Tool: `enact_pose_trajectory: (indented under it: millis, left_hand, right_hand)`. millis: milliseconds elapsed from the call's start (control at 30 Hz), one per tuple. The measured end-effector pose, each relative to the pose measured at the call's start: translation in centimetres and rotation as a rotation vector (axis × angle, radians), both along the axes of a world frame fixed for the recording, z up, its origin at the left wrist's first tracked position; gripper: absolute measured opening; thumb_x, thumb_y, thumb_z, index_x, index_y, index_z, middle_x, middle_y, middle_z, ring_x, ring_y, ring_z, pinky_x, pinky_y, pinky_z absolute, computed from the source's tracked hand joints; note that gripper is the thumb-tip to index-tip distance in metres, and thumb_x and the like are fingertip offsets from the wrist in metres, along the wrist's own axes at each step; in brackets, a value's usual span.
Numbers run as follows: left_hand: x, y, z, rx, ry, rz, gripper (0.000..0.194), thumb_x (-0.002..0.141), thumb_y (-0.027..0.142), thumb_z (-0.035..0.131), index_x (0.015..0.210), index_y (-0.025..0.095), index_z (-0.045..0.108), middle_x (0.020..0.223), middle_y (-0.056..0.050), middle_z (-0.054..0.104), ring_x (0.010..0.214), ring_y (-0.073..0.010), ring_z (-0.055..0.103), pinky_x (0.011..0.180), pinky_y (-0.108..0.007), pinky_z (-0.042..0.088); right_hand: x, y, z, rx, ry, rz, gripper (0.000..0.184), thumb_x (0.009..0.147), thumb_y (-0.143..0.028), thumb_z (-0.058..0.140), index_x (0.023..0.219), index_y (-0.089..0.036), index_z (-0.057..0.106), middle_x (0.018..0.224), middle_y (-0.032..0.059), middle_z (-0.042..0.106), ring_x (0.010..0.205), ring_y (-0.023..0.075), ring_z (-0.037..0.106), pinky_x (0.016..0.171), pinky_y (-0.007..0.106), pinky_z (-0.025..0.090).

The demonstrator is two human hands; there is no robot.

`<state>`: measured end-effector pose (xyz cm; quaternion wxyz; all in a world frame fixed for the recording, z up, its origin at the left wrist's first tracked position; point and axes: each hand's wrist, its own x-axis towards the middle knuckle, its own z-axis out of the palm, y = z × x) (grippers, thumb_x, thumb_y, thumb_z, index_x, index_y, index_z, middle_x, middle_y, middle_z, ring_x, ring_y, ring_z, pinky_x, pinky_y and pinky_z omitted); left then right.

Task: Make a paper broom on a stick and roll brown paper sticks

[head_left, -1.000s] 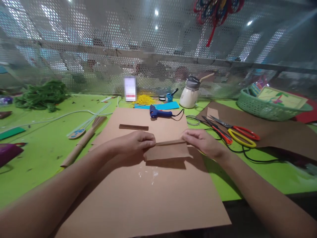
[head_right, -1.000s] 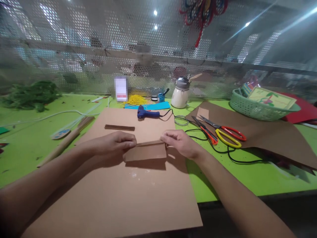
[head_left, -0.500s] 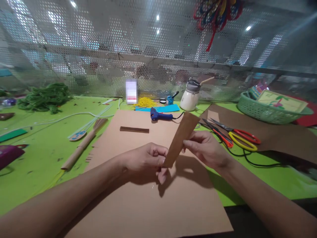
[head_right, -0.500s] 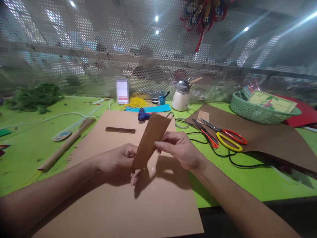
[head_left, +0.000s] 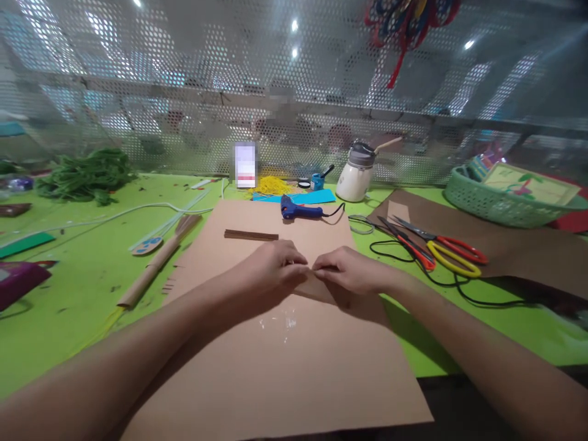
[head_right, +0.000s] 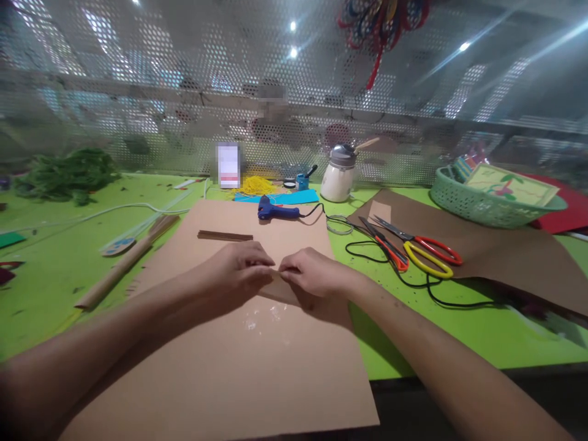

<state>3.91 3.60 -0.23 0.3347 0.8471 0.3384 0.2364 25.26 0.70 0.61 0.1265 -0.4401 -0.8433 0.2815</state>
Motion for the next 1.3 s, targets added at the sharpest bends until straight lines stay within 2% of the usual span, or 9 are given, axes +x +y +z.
enact_pose_trajectory:
  millis: [100,167,333,567,700,1000,1300]
  left_hand:
    - [0.3,-0.5,-1.3,0.256,0.132,-0.099,0.024,0.092,0.024,0.053,0.083,0.019,0.074,0.078,-0.004,0.065,0.077,-0.0163,0.058,0.07,-0.028,0.042]
    - [0.2,-0.1,-1.8,0.346,0.193,-0.141,0.025,0.093,0.023,0.052,0.085,0.018,0.075,0.077,-0.005,0.064,0.075,-0.0156,0.058,0.068,-0.027,0.042]
    - [-0.5,1.2,-2.2,0.375,0.221,-0.141,0.024,0.093,0.023,0.054,0.082,0.017,0.074,0.076,-0.005,0.064,0.075,-0.0159,0.057,0.068,-0.026,0.042]
    - [-0.5,0.8,-1.9,0.451,0.243,-0.1,0.024,0.091,0.02,0.054,0.077,0.017,0.074,0.076,-0.006,0.059,0.075,-0.0174,0.055,0.065,-0.027,0.041]
    - [0.0,0.6,-2.0,0.48,0.242,-0.128,0.021,0.09,0.018,0.054,0.084,0.017,0.074,0.075,-0.005,0.059,0.076,-0.0173,0.056,0.065,-0.026,0.042]
    - [0.4,0.3,-2.5,0.564,0.258,-0.153,0.029,0.094,0.017,0.046,0.078,0.013,0.07,0.076,-0.008,0.059,0.075,-0.0182,0.052,0.065,-0.028,0.041]
    - [-0.2,-0.2,-2.1,0.609,0.31,-0.198,0.023,0.092,0.014,0.047,0.072,0.014,0.06,0.076,-0.006,0.053,0.071,-0.0168,0.046,0.061,-0.028,0.037]
  right_hand:
    - [-0.3,0.0,-1.0,0.09,-0.006,-0.007,0.022,0.093,-0.018,0.051,0.089,-0.013,0.072,0.08,0.0071,0.07,0.07,0.0166,0.06,0.064,0.027,0.043]
    - [-0.4,-0.2,-1.5,0.156,-0.003,-0.003,0.021,0.093,-0.017,0.053,0.09,-0.013,0.073,0.083,0.0083,0.068,0.074,0.0173,0.06,0.067,0.028,0.044]
    - [0.1,-0.2,-2.6,0.298,0.016,0.01,0.02,0.093,-0.015,0.056,0.09,-0.013,0.076,0.084,0.0088,0.063,0.079,0.0182,0.059,0.072,0.028,0.045]
    - [1.3,0.0,-4.0,0.424,0.031,0.056,0.023,0.094,-0.013,0.053,0.086,-0.014,0.075,0.081,0.0081,0.061,0.077,0.0186,0.056,0.068,0.029,0.044]
    - [1.0,0.2,-4.1,0.467,0.015,0.096,0.023,0.094,-0.012,0.052,0.087,-0.015,0.073,0.081,0.0079,0.06,0.079,0.0196,0.055,0.07,0.03,0.044]
    - [-0.5,0.3,-4.1,0.584,-0.068,0.141,0.02,0.095,-0.012,0.05,0.085,-0.014,0.067,0.081,0.0076,0.06,0.079,0.0194,0.052,0.07,0.03,0.042]
    - [0.3,-0.1,-3.7,0.601,-0.133,0.152,0.022,0.091,-0.007,0.05,0.073,-0.015,0.059,0.075,0.0055,0.056,0.074,0.018,0.047,0.064,0.029,0.035]
